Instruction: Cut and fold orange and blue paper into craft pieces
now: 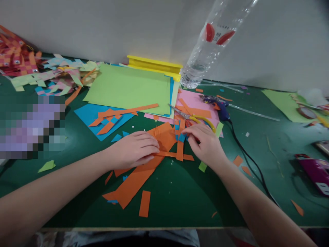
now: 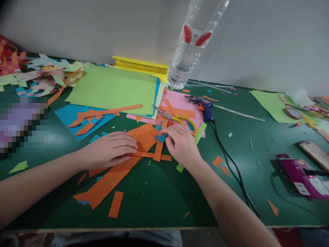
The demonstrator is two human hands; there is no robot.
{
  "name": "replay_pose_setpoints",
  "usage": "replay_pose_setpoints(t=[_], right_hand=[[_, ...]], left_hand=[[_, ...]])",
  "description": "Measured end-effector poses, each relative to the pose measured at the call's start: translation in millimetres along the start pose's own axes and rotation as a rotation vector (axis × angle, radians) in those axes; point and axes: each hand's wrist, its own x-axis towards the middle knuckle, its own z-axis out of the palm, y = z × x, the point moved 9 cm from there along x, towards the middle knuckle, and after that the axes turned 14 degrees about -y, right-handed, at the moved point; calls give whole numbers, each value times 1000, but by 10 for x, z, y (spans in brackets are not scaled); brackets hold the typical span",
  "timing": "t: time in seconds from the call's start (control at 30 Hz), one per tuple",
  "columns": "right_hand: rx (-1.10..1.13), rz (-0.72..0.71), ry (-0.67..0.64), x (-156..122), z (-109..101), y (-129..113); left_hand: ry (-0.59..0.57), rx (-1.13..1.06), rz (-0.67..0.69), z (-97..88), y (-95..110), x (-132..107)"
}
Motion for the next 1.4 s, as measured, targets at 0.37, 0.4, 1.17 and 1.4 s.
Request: replay_pose_setpoints(t=[0.37, 0.4, 1.17, 1.4], right_hand=[[-5, -106, -62, 5, 59, -117], [3, -107, -67, 6, 61, -122], [0, -198, -51, 6, 19, -265], [22, -346, 12, -42, -77, -383]], left_hand=[[8, -16, 8, 7, 0, -5], [7, -16, 8, 8, 0, -4], [139, -97, -188, -137, -210, -67], [190, -165, -263, -99, -334, -143]])
